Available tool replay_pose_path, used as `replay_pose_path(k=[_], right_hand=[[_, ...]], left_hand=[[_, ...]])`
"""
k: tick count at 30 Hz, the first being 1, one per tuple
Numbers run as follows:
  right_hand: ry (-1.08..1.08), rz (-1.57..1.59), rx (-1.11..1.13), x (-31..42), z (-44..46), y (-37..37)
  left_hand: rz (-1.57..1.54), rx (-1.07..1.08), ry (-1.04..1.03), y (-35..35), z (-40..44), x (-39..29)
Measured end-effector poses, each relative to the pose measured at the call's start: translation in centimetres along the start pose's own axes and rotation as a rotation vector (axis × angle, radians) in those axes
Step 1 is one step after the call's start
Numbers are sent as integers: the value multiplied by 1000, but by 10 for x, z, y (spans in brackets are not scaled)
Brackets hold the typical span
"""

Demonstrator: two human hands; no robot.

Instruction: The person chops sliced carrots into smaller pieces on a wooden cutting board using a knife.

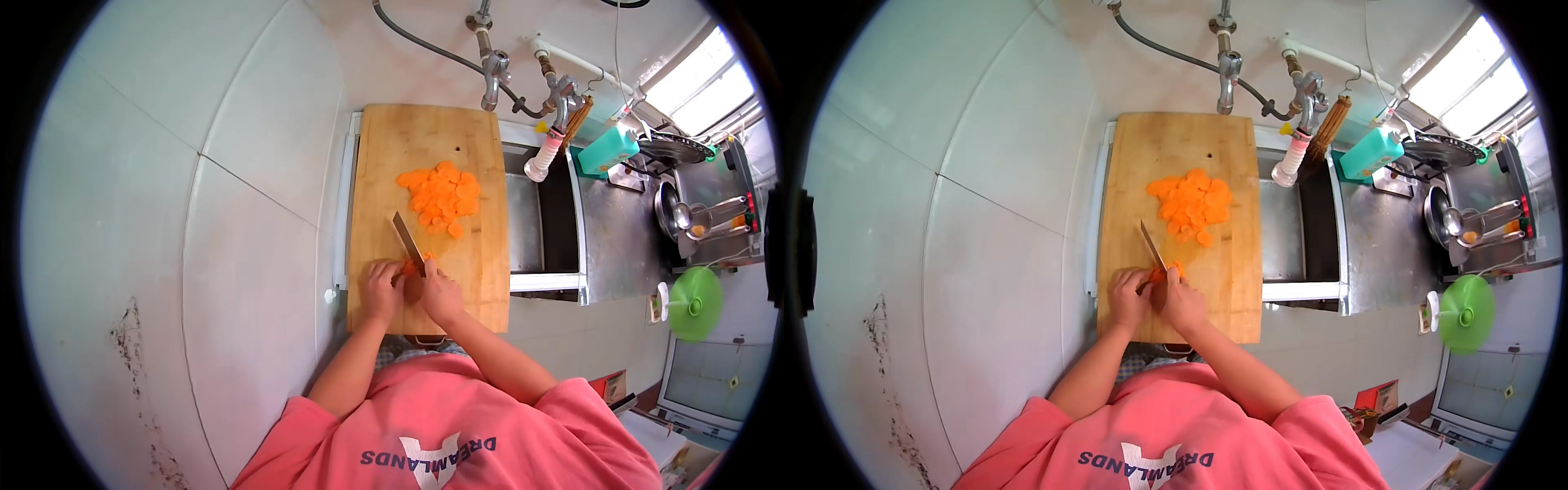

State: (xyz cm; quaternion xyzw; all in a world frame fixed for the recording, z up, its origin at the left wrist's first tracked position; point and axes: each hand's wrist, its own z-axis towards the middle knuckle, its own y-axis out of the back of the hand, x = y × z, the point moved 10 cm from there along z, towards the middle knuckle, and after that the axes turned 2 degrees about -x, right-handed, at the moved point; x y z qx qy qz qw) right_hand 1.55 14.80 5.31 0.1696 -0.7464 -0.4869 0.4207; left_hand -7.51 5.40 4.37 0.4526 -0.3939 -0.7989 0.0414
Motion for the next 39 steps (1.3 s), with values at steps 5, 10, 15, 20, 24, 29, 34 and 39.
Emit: replay_pose_path(k=[5,10,15,20,24,29,34,39], right_hand=[[-15,45,-24,0,-3,13],[-14,48,-23,-4,0,3],[-36,54,-11,-5,-1,1],[-55,92,-22,1,-2,11],[-24,75,-27,4,-1,8],[-23,27,-9,4,1,0],[-18,21,-6,3,2,-2],[13,-23,46,15,4,1]], left_hand=[[-43,-51,-61,5,2,-8],[-34,41,-98,-4,1,-15],[-59,27,-76,-6,1,-6],[-48,4,-121,-2,1,-10],[-28,-3,-136,-1,1,-11],[-27,-3,-135,-1,2,-12],[-24,-18,-135,2,4,-14],[-38,-15,-130,2,3,-14]])
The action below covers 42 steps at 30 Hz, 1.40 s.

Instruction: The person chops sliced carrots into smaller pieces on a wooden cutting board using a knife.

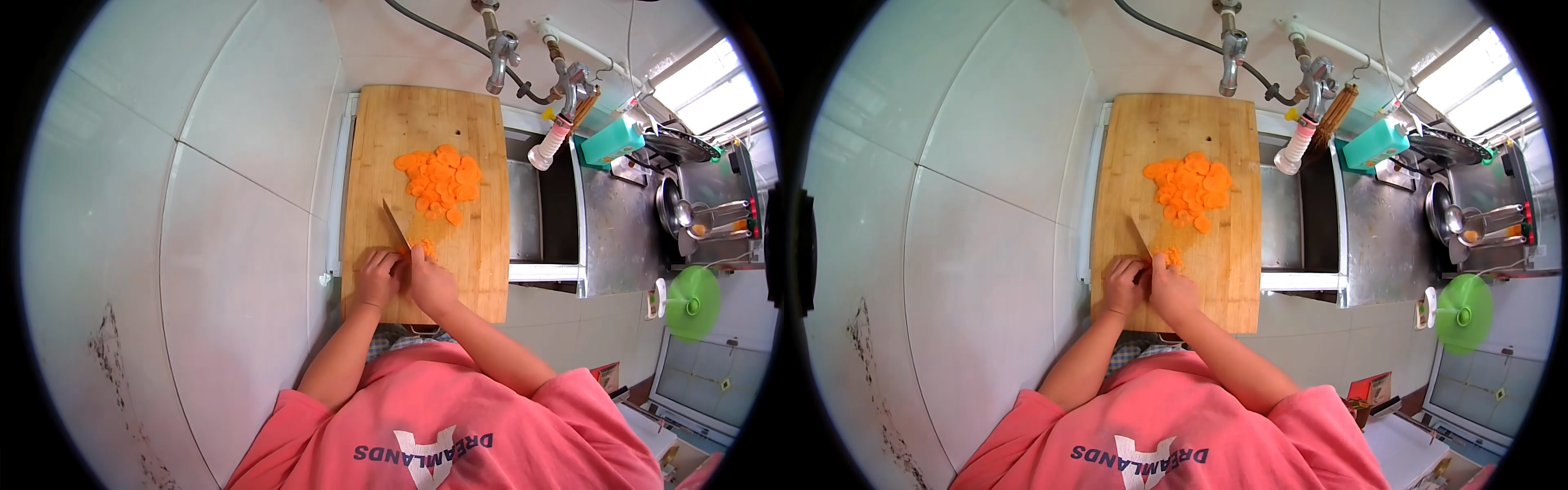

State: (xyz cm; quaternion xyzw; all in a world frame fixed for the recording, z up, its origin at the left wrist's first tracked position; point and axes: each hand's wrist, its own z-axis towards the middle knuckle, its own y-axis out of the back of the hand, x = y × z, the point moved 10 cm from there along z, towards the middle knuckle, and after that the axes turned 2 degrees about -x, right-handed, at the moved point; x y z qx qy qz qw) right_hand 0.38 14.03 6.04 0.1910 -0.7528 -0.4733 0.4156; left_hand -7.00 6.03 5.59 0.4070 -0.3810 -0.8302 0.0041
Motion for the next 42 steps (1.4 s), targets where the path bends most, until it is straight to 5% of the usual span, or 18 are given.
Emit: replay_pose_path(k=[42], right_hand=[[13,29,-55,-5,-6,-1]], left_hand=[[5,-34,-2,1,-4,1]])
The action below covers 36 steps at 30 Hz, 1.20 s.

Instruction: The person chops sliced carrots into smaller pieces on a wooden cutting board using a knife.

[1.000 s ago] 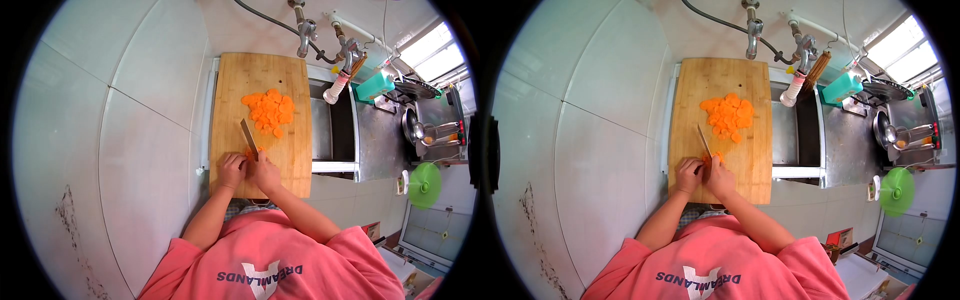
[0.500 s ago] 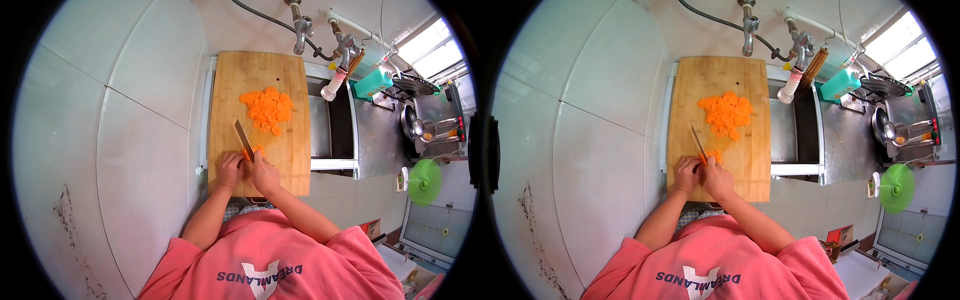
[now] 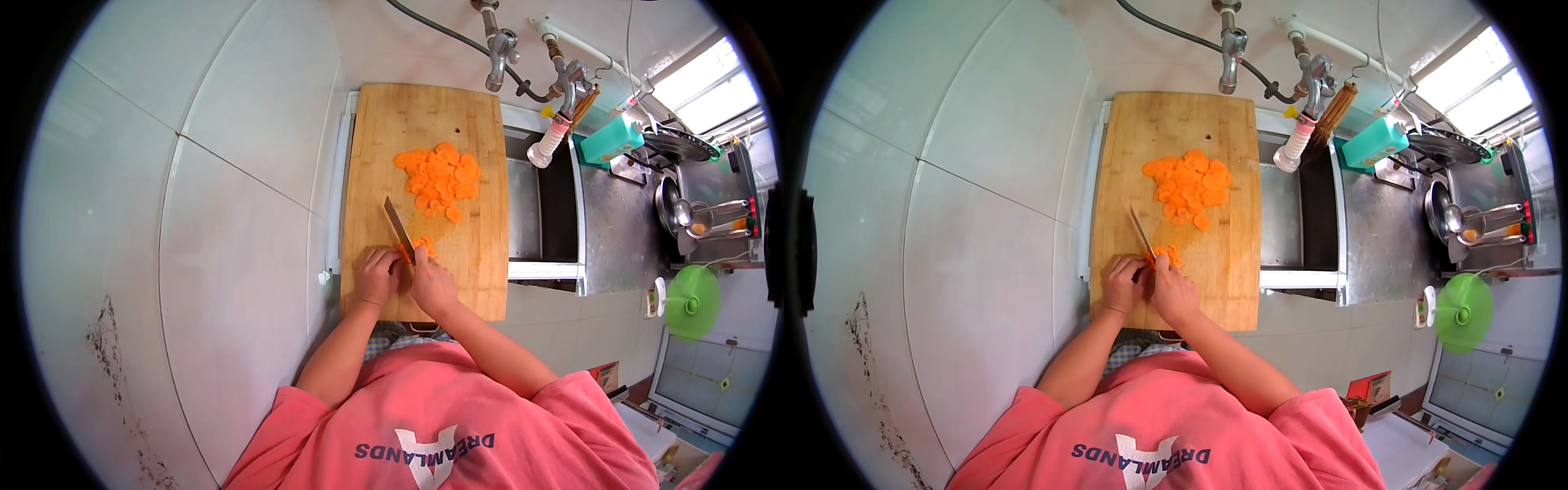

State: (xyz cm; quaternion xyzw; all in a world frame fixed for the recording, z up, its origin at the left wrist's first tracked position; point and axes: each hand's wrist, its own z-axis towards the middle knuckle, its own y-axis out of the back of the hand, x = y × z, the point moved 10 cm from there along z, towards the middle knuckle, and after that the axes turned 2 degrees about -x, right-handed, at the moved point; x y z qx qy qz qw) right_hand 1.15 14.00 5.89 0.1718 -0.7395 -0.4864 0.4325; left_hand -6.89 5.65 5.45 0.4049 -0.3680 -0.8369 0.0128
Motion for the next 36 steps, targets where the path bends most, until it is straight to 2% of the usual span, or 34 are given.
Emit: replay_pose_path(k=[8,15,21,29,36], right_hand=[[-56,-32,70,4,3,0],[-7,-38,27,0,-1,-5],[-99,-6,39,-8,-1,-2],[-74,-27,-6,-25,5,3],[-37,-31,52,-4,0,2]], left_hand=[[-3,30,18,-3,-1,5],[-3,29,8,-4,1,3],[-5,23,-1,-2,2,0],[14,7,-6,-3,0,3],[14,21,-10,-3,-1,1]])
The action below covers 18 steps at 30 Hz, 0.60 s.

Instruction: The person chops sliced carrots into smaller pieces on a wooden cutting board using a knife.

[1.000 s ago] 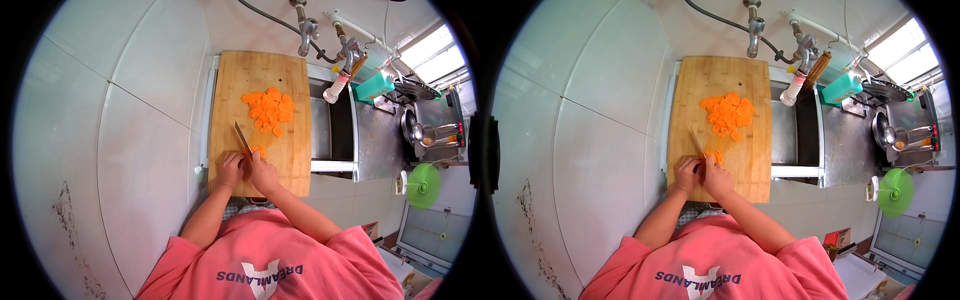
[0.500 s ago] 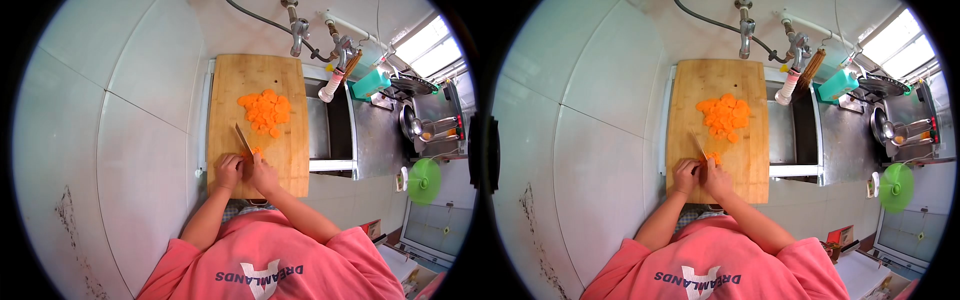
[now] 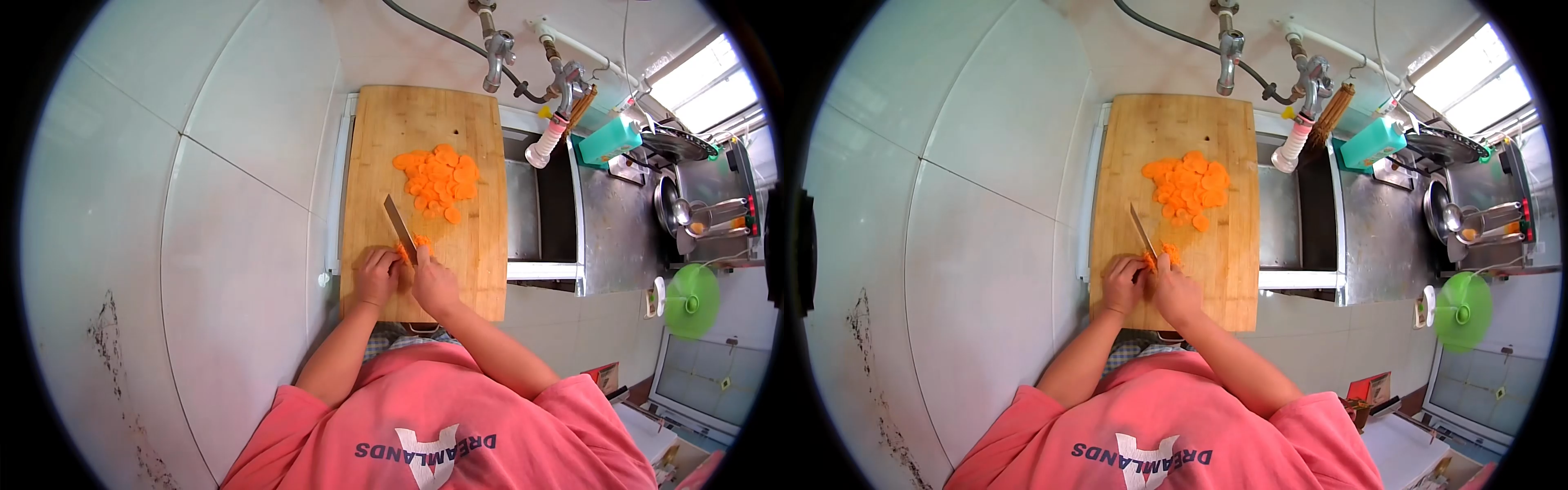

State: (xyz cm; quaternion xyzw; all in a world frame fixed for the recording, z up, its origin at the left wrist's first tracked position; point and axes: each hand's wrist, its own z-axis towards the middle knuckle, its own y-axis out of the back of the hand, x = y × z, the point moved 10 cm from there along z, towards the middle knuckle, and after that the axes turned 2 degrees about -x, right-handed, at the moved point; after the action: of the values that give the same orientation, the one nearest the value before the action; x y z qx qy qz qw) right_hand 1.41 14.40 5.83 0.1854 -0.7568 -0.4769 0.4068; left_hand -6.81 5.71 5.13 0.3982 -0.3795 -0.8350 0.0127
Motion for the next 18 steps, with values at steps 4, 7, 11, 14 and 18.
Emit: replay_pose_path(k=[4,7,11,14,18], right_hand=[[5,27,-21,-2,0,-5],[7,31,-29,-3,0,-7],[8,29,-21,-1,0,-5],[32,26,-31,2,0,-3],[74,-4,-1,11,-1,-3]], left_hand=[[-11,13,17,0,0,0],[-10,16,11,0,1,0],[-14,12,15,0,1,1],[-15,9,20,0,0,2],[-6,21,49,-4,-3,7]])
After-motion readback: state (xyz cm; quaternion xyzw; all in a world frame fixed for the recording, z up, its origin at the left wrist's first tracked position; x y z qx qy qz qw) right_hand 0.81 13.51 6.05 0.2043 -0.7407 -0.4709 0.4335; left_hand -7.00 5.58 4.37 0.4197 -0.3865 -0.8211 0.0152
